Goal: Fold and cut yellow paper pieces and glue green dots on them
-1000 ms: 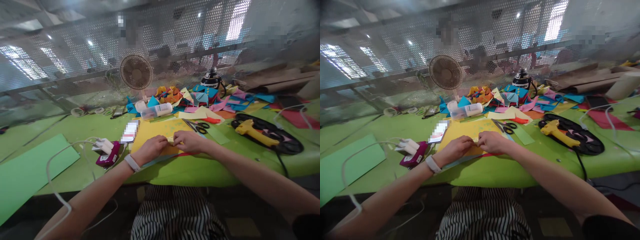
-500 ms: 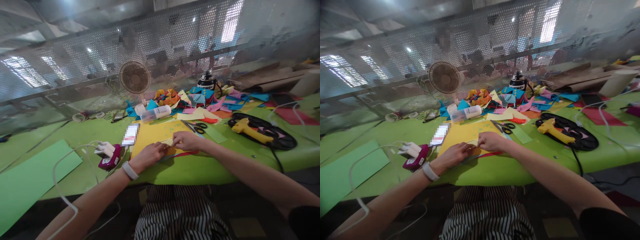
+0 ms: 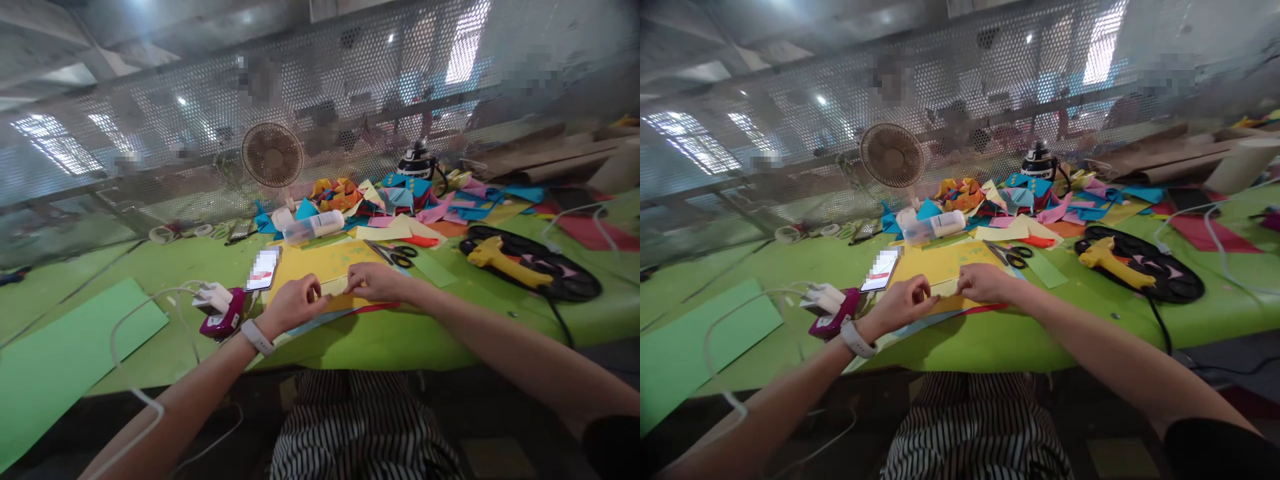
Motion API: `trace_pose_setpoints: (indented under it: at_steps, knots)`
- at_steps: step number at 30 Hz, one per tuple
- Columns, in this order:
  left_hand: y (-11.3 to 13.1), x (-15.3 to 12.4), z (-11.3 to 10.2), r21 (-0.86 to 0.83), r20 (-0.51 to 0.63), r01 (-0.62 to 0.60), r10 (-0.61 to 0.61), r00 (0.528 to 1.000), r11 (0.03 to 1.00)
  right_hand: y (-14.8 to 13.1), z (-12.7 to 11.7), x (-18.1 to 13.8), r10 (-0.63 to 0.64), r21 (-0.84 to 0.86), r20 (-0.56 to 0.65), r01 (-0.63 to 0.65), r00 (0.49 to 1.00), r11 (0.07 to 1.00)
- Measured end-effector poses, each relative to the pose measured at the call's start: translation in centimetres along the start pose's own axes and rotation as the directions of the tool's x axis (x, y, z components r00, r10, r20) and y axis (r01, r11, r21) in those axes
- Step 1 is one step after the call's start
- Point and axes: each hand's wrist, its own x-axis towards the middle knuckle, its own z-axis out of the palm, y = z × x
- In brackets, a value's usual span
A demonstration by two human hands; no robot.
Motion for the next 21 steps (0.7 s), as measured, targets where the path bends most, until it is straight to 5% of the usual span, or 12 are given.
trace_pose_setpoints:
  at_steps: [2, 4, 6, 21]
  knots:
    - [0.4, 1.3, 0.6, -0.216, 0.209, 0.226, -0.181, 0.961, 0.950, 0.2, 0.1, 0.0, 0.001, 0.003, 0.002, -0.001, 1.000, 1.000]
    - [0.4, 2.7, 1.0, -0.339, 0.440, 0.374, -0.207, 0.874, 0.863, 0.3, 0.1, 0.1, 0.001, 0.006, 0.006, -0.001, 1.000, 1.000]
    - [0.3, 3.7, 1.2, -0.391, 0.527, 0.452, -0.208, 0.824, 0.801, 0.3, 0.1, 0.1, 0.001, 0.010, 0.009, -0.001, 1.000, 1.000]
    - [-0.9, 4.5, 0.8, -0.394, 0.645, 0.564, -0.219, 0.732, 0.726, -0.1, -0.1, -0.1, 0.016, 0.025, 0.023, -0.016, 1.000, 1.000]
